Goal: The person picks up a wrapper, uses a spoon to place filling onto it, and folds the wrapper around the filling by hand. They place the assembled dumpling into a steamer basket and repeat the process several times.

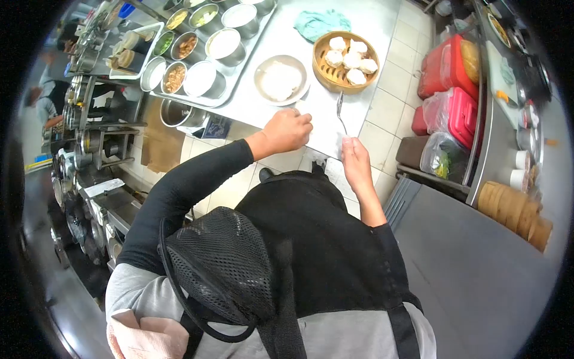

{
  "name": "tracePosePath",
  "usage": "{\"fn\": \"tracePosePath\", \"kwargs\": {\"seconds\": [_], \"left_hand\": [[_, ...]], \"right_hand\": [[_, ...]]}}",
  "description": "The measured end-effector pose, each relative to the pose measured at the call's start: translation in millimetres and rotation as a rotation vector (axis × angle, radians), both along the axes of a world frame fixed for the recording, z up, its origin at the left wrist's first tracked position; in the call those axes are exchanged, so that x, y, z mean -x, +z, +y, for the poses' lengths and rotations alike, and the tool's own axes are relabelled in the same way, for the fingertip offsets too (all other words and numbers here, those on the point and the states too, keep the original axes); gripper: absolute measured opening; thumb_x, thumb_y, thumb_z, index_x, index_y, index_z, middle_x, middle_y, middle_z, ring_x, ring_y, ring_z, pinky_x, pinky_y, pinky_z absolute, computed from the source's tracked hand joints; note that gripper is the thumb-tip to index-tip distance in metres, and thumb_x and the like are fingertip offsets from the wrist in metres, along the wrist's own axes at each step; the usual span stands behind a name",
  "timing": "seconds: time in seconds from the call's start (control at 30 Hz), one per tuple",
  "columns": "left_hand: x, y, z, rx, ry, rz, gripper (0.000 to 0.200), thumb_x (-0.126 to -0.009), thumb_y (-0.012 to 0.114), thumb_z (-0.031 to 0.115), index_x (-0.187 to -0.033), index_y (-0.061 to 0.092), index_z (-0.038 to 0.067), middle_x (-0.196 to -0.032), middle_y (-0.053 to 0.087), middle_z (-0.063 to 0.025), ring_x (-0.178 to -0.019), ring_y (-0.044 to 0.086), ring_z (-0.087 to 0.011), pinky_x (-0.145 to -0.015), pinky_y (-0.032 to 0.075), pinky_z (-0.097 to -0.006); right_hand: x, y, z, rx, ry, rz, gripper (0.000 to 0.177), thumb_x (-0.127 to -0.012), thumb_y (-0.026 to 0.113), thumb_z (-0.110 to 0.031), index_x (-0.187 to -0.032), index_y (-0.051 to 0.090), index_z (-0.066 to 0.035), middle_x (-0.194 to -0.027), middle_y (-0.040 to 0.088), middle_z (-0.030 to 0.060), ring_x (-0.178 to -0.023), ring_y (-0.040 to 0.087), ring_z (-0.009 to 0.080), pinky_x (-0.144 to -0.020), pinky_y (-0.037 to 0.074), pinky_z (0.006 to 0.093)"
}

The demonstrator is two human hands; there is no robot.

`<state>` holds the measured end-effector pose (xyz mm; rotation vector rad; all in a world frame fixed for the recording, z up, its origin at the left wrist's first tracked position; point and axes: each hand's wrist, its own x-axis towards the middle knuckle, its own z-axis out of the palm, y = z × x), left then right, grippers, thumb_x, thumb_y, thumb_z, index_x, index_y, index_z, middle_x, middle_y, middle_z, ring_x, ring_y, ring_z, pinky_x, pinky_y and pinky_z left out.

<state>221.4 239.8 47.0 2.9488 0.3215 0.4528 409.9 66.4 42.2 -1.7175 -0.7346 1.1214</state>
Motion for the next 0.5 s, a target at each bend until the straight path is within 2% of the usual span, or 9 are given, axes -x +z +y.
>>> {"fn": "tracePosePath", "kwargs": {"seconds": [0.13,0.2,0.27,0.33,0.43,0.5], "left_hand": [[-6.8,0.2,-2.0,0.108,0.115,-0.032,0.013,-0.077,0.069,0.018,-0.069,0.063,0.009,-0.081,0.063,-0.0051,-0.07,0.065,-0.0275,-0.067,0.054,-0.0408],[-8.7,4.7,1.4,0.139,0.106,0.001,0.011,-0.078,0.068,0.018,-0.072,0.066,0.008,-0.083,0.065,-0.0073,-0.073,0.067,-0.0294,-0.066,0.054,-0.0423],[-12.2,7.3,4.3,0.265,0.15,-0.103,0.014,-0.077,0.064,0.016,-0.067,0.067,0.006,-0.079,0.067,-0.0108,-0.071,0.068,-0.0323,-0.065,0.055,-0.045],[-14.6,12.2,7.7,0.309,0.184,-0.077,0.014,-0.08,0.063,0.016,-0.072,0.067,0.005,-0.079,0.068,-0.0121,-0.074,0.068,-0.0335,-0.066,0.055,-0.046],[-15.4,25.0,16.0,0.403,0.266,-0.077,0.015,-0.087,0.066,0.018,-0.09,0.069,0.004,-0.087,0.07,-0.0147,-0.08,0.068,-0.036,-0.072,0.054,-0.0441],[-15.9,34.2,24.6,0.468,0.288,-0.118,0.016,-0.087,0.067,0.019,-0.091,0.07,0.003,-0.088,0.07,-0.015,-0.078,0.068,-0.0337,-0.072,0.054,-0.0417]], "right_hand": [[2.9,5.4,1.0,-0.026,-0.018,-0.004,0.041,-0.11,0.049,-0.037,-0.083,0.052,-0.006,-0.072,0.047,-0.0039,-0.066,0.042,0.0077,-0.06,0.038,0.027],[3.6,3.8,3.2,-0.03,-0.029,-0.006,0.041,-0.11,0.049,-0.037,-0.083,0.052,-0.006,-0.072,0.047,-0.004,-0.066,0.042,0.0076,-0.06,0.038,0.027],[4.0,2.5,5.8,-0.041,-0.028,-0.006,0.041,-0.11,0.049,-0.037,-0.083,0.053,-0.006,-0.072,0.047,-0.0041,-0.066,0.042,0.0075,-0.06,0.038,0.0269],[4.6,-1.1,8.5,-0.083,-0.028,0.051,0.041,-0.11,0.049,-0.037,-0.083,0.053,-0.006,-0.072,0.046,-0.0043,-0.065,0.042,0.0077,-0.06,0.039,0.027],[4.9,-3.8,11.9,-0.101,-0.036,0.059,0.04,-0.11,0.05,-0.036,-0.083,0.053,-0.007,-0.071,0.046,-0.0047,-0.066,0.042,0.007,-0.059,0.038,0.0267],[3.6,-4.8,13.7,-0.111,-0.042,0.044,0.04,-0.109,0.051,-0.035,-0.082,0.053,-0.007,-0.071,0.046,-0.0048,-0.066,0.042,0.0066,-0.059,0.038,0.0266]]}}
